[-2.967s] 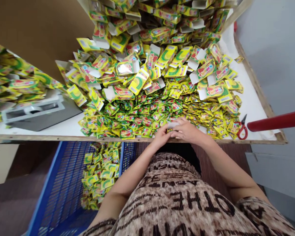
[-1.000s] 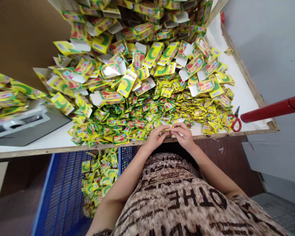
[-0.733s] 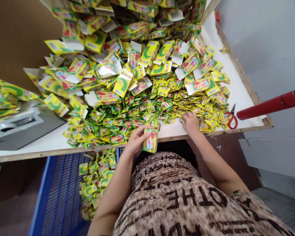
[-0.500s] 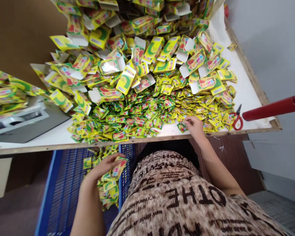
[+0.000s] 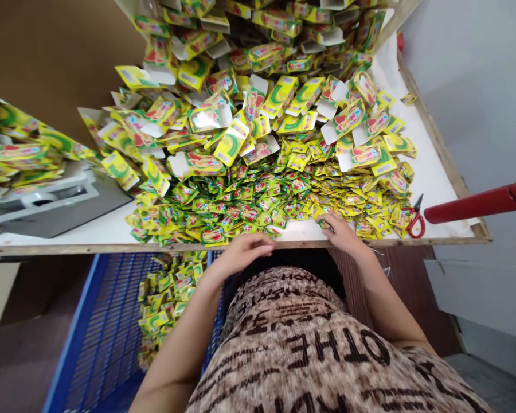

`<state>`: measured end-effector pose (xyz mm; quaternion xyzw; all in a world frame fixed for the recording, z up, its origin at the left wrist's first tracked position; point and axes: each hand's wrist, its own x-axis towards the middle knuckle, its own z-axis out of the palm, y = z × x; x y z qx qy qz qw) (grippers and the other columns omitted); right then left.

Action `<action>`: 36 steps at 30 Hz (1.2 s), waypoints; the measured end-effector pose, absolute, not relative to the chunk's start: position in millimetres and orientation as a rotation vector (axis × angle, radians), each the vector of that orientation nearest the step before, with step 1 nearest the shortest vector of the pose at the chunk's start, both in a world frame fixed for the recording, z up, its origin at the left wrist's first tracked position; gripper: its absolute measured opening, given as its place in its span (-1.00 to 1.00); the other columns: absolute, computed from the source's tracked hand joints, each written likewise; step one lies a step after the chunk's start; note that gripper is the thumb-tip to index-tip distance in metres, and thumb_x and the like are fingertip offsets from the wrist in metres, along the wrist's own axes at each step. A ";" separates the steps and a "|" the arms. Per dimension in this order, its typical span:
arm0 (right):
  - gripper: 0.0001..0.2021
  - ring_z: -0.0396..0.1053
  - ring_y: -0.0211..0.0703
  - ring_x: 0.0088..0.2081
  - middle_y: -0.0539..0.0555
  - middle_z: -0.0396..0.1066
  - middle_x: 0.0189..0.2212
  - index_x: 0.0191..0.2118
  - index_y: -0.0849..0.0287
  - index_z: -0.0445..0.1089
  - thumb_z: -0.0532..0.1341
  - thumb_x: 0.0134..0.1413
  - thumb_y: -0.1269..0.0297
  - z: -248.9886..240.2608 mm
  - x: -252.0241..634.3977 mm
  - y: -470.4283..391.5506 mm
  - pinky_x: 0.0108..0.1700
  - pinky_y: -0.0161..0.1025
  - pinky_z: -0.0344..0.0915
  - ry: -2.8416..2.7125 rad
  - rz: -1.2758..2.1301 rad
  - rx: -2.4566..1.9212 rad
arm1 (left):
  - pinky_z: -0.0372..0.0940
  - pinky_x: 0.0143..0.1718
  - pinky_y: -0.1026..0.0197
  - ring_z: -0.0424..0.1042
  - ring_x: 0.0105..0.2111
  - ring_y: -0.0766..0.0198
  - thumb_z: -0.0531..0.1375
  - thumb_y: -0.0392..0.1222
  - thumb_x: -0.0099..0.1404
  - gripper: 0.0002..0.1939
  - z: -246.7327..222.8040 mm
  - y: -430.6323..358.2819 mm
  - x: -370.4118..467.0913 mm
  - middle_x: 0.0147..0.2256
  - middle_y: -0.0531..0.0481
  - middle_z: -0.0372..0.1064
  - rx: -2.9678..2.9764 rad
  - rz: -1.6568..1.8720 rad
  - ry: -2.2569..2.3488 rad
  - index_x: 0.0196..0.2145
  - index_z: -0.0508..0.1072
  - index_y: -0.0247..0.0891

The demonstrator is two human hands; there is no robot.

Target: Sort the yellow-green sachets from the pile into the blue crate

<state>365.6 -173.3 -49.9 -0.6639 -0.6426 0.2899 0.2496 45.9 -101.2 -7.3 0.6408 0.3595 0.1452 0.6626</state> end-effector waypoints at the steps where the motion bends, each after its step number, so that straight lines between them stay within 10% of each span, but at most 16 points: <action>1: -0.73 0.31 -0.13 -0.30 0.04 0.38 -0.28 -0.15 0.09 0.38 0.21 -0.05 0.39 -49.2 366.9 -171.5 -0.23 -0.19 0.25 -1.646 0.792 -1.827 | 0.39 -0.22 0.14 0.48 -0.35 0.17 0.25 -0.01 0.19 -0.77 -11.9 -94.7 76.9 -0.37 -0.07 0.51 1.504 0.413 0.781 -0.33 0.58 -0.21; 6: -0.65 0.17 -0.25 -0.50 -0.10 0.27 -0.54 -0.35 0.14 0.38 0.41 -0.26 0.07 -39.1 371.6 -153.8 -0.40 -0.27 0.15 -1.293 0.757 -1.821 | 0.35 -0.15 0.07 0.47 -0.22 0.07 0.25 -0.23 0.18 -0.77 -46.9 -80.4 195.1 -0.22 -0.18 0.48 1.886 0.567 1.035 -0.17 0.50 -0.28; 14: -0.58 0.29 -0.26 -0.44 -0.03 0.41 -0.43 -0.25 0.15 0.47 0.44 -0.28 0.06 -41.3 372.6 -163.2 -0.37 -0.27 0.29 -0.921 1.063 -1.564 | 0.27 -0.18 0.13 0.42 -0.15 0.08 0.16 -0.23 0.29 -0.82 -51.8 -98.3 224.0 -0.11 -0.18 0.40 2.137 0.334 1.187 -0.14 0.41 -0.23; 18: -0.57 0.21 -0.32 -0.56 -0.12 0.28 -0.60 -0.50 0.15 0.32 0.51 -0.46 0.06 -53.2 364.2 -173.0 -0.52 -0.31 0.25 -0.692 0.966 -1.565 | 0.24 -0.11 0.09 0.37 -0.10 0.03 0.28 -0.28 0.15 -0.88 -58.9 -98.7 220.2 -0.19 -0.19 0.42 2.162 0.324 1.091 -0.31 0.42 -0.25; 26: -0.63 0.36 -0.25 -0.49 -0.06 0.43 -0.46 -0.28 0.13 0.38 0.42 -0.20 0.07 -60.8 329.8 -172.0 -0.44 -0.26 0.36 -0.549 0.951 -1.436 | 0.18 -0.43 0.30 0.29 -0.54 0.37 0.25 -0.24 0.12 -0.86 -71.5 -103.6 205.3 -0.57 0.16 0.28 1.302 0.742 1.018 -0.37 0.34 -0.25; 36: -0.81 0.32 -0.22 -0.41 -0.01 0.43 -0.46 -0.39 0.17 0.49 0.37 -0.11 0.16 -70.8 319.8 -154.9 -0.32 -0.25 0.28 -0.849 0.696 -1.586 | 0.40 -0.29 0.21 0.42 -0.38 0.33 0.39 -0.05 0.00 -0.59 -65.5 -107.7 192.0 -0.36 0.03 0.43 0.834 0.724 0.767 -0.24 0.43 -0.31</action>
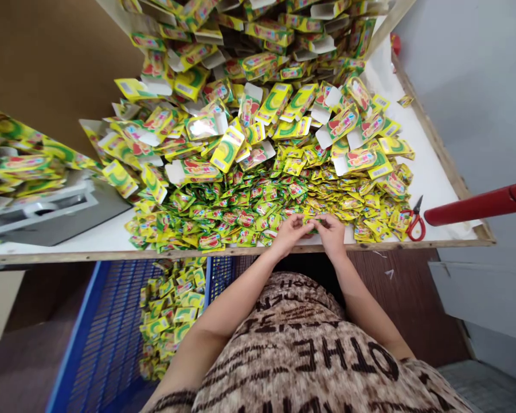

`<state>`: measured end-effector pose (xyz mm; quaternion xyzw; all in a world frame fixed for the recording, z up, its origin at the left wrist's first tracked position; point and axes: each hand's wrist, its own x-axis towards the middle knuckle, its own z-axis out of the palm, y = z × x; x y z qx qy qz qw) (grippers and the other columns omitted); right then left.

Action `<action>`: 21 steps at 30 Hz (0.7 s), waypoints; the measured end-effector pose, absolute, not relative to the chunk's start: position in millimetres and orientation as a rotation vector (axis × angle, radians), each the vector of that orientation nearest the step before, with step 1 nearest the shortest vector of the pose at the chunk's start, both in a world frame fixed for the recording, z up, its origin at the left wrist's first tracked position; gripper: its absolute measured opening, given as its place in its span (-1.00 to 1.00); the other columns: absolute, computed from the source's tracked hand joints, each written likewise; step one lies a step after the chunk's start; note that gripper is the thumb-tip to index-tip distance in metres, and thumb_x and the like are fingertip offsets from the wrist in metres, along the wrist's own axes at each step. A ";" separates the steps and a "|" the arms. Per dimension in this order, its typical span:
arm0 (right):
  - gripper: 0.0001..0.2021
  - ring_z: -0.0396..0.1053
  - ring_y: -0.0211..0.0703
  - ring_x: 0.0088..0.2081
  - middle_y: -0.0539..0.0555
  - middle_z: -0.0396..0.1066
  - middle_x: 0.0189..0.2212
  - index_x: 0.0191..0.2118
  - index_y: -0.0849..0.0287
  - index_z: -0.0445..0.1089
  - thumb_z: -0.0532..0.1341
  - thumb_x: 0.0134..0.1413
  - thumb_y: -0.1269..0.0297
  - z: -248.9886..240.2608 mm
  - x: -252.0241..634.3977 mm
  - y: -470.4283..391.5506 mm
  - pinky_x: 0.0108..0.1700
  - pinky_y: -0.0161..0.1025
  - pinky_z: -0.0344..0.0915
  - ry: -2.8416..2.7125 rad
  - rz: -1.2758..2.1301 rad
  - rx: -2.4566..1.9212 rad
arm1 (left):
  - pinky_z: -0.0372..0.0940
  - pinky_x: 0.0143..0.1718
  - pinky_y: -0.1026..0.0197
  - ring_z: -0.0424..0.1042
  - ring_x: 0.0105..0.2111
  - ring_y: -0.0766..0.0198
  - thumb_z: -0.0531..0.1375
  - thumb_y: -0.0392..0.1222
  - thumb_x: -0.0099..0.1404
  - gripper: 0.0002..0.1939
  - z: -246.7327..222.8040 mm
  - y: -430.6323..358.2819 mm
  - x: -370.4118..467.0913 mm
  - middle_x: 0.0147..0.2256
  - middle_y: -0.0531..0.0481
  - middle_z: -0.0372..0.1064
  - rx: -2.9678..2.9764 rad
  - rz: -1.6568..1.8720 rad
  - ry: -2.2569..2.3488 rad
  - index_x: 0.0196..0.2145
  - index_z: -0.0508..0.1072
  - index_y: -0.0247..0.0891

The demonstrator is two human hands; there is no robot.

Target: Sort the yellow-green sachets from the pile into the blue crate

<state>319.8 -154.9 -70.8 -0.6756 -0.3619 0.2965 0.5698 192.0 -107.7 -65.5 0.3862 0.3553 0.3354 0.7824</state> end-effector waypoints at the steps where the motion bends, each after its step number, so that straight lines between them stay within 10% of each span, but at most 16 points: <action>1: -0.80 0.34 -0.21 -0.39 0.01 0.45 -0.44 -0.37 0.17 0.50 0.36 -0.10 0.15 -70.1 318.9 -154.7 -0.29 -0.24 0.29 -0.859 0.720 -1.578 | 0.40 -0.30 0.22 0.41 -0.38 0.33 0.42 -0.07 -0.03 -0.57 -65.9 -108.0 192.5 -0.37 0.04 0.43 0.842 0.725 0.774 -0.26 0.43 -0.31; 9: -0.65 0.33 -0.19 -0.38 0.03 0.43 -0.39 -0.23 0.19 0.43 0.30 -0.03 0.00 -58.4 315.1 -155.6 -0.39 -0.27 0.28 -0.872 0.930 -1.622 | 0.32 -0.10 0.28 0.42 -0.19 0.32 0.40 -0.21 0.00 -0.62 -63.5 -107.5 188.6 -0.22 0.01 0.45 0.923 0.938 0.743 -0.20 0.46 -0.27; 16: -0.71 0.27 -0.22 -0.44 -0.01 0.37 -0.46 -0.34 0.17 0.38 0.27 0.05 0.01 -51.5 315.4 -167.0 -0.37 -0.26 0.24 -1.203 0.721 -1.791 | 0.31 -0.47 0.25 0.34 -0.61 0.36 0.29 -0.19 0.11 -0.66 -64.2 -109.0 183.5 -0.48 0.13 0.37 1.067 0.547 0.861 -0.15 0.35 -0.25; 21: -0.67 0.40 -0.10 -0.35 0.08 0.47 -0.38 -0.24 0.18 0.45 0.13 0.20 0.00 -54.8 329.3 -167.9 -0.26 -0.15 0.34 -1.372 0.663 -1.787 | 0.32 -0.22 0.18 0.47 -0.38 0.21 0.31 -0.23 0.12 -0.65 -28.5 -89.8 155.1 -0.41 0.02 0.48 1.697 0.490 0.825 -0.10 0.47 -0.21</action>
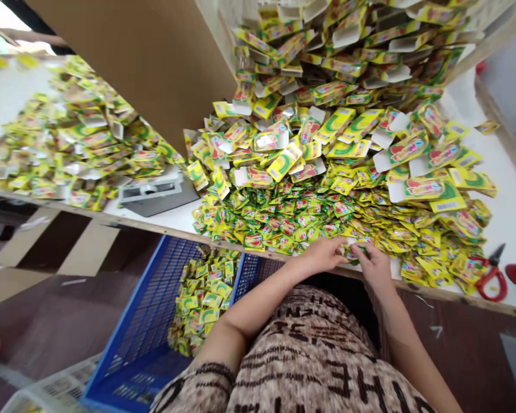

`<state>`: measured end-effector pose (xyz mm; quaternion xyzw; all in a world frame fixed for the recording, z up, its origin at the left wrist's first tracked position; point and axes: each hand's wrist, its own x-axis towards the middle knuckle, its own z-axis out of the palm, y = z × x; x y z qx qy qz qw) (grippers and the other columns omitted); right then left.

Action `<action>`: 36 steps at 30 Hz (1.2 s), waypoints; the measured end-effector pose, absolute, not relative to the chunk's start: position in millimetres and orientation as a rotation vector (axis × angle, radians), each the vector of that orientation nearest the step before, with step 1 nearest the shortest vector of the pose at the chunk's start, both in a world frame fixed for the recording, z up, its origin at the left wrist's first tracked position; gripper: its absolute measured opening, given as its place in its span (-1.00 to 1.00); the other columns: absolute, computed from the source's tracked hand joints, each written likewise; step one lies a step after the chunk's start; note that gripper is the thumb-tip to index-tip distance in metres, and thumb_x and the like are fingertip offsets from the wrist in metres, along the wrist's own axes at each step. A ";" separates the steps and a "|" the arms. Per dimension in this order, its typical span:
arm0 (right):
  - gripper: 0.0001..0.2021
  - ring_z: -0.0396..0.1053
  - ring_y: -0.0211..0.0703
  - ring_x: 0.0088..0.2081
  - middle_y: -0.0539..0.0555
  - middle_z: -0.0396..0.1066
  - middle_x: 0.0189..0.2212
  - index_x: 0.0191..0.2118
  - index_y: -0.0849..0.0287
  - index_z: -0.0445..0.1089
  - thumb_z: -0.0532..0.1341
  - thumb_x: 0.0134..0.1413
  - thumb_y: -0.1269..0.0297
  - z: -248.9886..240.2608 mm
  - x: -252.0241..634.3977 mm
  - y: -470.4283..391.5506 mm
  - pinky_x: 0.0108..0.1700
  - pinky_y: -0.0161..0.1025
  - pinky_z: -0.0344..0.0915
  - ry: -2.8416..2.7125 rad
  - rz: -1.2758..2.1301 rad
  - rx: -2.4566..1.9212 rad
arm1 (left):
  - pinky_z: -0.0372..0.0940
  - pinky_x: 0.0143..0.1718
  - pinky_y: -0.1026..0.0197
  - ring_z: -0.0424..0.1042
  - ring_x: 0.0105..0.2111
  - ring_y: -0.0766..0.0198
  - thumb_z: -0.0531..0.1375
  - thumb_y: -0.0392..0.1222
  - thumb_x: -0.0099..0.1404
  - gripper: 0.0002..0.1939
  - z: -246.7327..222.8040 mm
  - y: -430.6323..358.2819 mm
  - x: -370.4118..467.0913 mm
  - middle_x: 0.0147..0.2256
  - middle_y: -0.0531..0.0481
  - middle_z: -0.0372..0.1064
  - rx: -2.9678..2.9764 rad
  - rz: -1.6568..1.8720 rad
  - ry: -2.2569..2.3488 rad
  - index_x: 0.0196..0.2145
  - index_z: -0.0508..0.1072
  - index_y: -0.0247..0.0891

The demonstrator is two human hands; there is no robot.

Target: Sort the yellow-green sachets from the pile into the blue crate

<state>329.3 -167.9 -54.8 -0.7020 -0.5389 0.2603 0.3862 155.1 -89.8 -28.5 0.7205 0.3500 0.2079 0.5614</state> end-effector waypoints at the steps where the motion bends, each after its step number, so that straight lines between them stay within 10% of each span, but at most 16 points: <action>1: -0.68 0.41 -0.06 -0.31 0.11 0.48 -0.36 -0.25 0.17 0.45 0.13 0.21 0.02 -55.0 331.3 -169.3 -0.21 -0.12 0.34 -1.450 0.538 -1.799 | 0.31 -0.19 0.18 0.47 -0.34 0.21 0.30 -0.22 0.14 -0.68 -18.5 -79.6 143.9 -0.37 0.01 0.50 1.724 0.597 0.885 -0.11 0.48 -0.20; 9: -0.89 0.38 -0.01 -0.25 0.14 0.47 -0.35 -0.23 0.15 0.43 0.15 0.22 0.31 -59.7 327.5 -195.7 -0.19 -0.11 0.32 -2.006 0.452 -1.595 | 0.26 -0.28 0.32 0.36 -0.32 0.37 0.33 -0.15 0.16 -0.59 -1.3 18.8 33.7 -0.22 -0.01 0.36 1.122 1.875 1.842 -0.08 0.29 -0.25; 22: -0.84 0.43 -0.03 -0.22 0.19 0.50 -0.32 -0.21 0.21 0.44 0.12 0.24 0.32 -51.2 342.2 -179.2 -0.16 -0.20 0.29 -2.093 0.626 -1.954 | 0.27 0.11 0.10 0.34 0.07 0.21 0.20 -0.09 0.34 -0.55 17.6 15.7 35.2 0.04 0.03 0.32 1.482 1.801 1.303 0.14 0.22 -0.13; 29: -0.81 0.46 -0.06 -0.17 0.11 0.53 -0.24 -0.17 0.12 0.49 0.18 0.13 0.41 -20.3 350.3 -184.2 -0.06 -0.13 0.34 -1.795 0.706 -1.665 | 0.43 -0.09 0.11 0.51 -0.18 0.20 0.32 -0.19 0.16 -0.44 -34.1 -81.1 130.5 -0.19 -0.06 0.50 1.511 0.946 0.875 0.12 0.33 -0.17; 36: -0.79 0.44 -0.06 -0.13 0.09 0.49 -0.16 -0.09 0.09 0.44 0.23 0.14 0.25 10.2 325.0 -158.2 -0.04 -0.09 0.36 -1.384 0.500 -1.575 | 0.38 0.05 0.01 0.53 -0.12 0.14 0.31 -0.21 0.14 -0.46 -55.9 -103.9 150.8 -0.14 -0.12 0.52 1.282 0.858 0.857 0.09 0.38 -0.24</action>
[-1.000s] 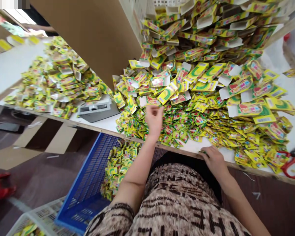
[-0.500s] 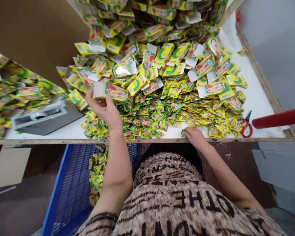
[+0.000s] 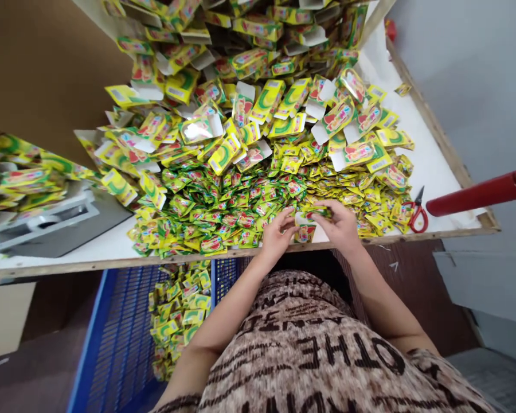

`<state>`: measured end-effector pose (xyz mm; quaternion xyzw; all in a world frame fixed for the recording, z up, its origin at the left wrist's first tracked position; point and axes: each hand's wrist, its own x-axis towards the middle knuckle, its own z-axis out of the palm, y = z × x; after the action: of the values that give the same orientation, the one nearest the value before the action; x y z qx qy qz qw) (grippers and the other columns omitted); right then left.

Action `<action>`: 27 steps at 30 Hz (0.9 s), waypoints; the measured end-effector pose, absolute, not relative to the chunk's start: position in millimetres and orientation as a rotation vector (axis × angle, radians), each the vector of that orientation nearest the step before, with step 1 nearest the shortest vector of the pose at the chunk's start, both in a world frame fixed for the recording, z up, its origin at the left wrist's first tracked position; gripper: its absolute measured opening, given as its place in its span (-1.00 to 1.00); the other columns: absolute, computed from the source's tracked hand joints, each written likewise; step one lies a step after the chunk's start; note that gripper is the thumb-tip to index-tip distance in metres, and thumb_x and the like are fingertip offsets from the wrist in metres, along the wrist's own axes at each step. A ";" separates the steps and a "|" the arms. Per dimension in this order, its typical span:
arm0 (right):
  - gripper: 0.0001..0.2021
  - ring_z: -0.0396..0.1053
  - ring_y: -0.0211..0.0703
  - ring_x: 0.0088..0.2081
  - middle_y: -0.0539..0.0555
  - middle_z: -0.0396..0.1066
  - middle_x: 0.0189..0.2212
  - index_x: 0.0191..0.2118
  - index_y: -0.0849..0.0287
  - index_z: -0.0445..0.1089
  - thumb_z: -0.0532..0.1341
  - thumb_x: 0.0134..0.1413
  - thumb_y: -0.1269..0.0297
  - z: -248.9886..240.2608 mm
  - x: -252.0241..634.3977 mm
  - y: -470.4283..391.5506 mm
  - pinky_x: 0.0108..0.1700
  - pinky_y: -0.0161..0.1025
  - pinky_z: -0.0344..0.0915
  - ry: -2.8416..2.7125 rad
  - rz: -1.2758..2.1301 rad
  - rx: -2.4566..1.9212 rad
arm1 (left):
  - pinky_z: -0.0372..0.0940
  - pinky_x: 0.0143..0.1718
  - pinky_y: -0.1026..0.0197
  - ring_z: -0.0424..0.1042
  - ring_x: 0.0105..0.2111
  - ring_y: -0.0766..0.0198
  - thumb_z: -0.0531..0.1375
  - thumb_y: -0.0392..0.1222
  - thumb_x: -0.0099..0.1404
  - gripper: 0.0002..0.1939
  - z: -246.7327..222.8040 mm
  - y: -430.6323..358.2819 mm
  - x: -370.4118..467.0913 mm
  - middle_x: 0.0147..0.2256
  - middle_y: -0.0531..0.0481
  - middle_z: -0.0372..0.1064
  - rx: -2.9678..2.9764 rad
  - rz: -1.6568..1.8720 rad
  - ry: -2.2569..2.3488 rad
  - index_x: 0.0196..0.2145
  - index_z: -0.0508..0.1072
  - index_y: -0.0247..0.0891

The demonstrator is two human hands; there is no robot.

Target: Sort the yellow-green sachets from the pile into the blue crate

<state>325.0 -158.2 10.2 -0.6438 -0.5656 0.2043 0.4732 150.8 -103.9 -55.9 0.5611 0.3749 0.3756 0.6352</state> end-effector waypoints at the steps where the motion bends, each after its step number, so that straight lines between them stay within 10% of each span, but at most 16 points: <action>1: -0.80 0.43 -0.04 -0.12 0.09 0.49 -0.17 -0.10 0.10 0.43 0.20 0.14 0.29 10.0 322.2 -154.6 -0.02 -0.07 0.35 -1.457 0.460 -1.593 | 0.38 0.05 0.01 0.53 -0.12 0.14 0.31 -0.22 0.14 -0.47 -53.5 -104.3 150.6 -0.15 -0.11 0.53 1.294 0.859 0.861 0.08 0.39 -0.23; 10: -0.71 0.31 0.02 -0.17 0.20 0.42 -0.30 -0.19 0.24 0.44 0.07 0.03 0.60 34.7 313.2 -146.7 -0.08 -0.10 0.25 -2.309 0.392 -1.668 | 0.35 0.02 0.10 0.50 -0.10 0.17 0.32 -0.20 0.15 -0.43 -49.0 -110.2 155.3 -0.11 -0.12 0.50 1.324 0.864 0.770 0.12 0.34 -0.22; 18: -0.85 0.41 -0.08 -0.24 0.10 0.49 -0.30 -0.16 0.17 0.38 0.19 0.13 0.41 41.9 319.9 -141.3 -0.24 -0.26 0.20 -2.242 0.535 -1.749 | 0.34 -0.19 0.18 0.43 -0.27 0.20 0.32 0.01 0.15 -0.67 -60.4 -113.4 157.7 -0.33 -0.02 0.48 1.254 0.642 0.690 -0.23 0.53 -0.29; 27: -0.80 0.36 -0.08 -0.26 0.13 0.41 -0.25 -0.08 0.17 0.32 0.09 0.18 0.46 22.3 307.3 -155.1 -0.26 -0.24 0.21 -2.157 0.407 -1.795 | 0.30 -0.09 0.17 0.40 -0.20 0.19 0.35 0.00 0.11 -0.54 -52.3 -113.8 165.0 -0.23 -0.04 0.49 1.141 0.744 0.620 -0.07 0.50 -0.26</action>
<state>307.3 -155.1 22.3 -0.6258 -0.7517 0.1419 0.1524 165.0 -113.8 -52.3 0.5186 0.2820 0.3381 0.7329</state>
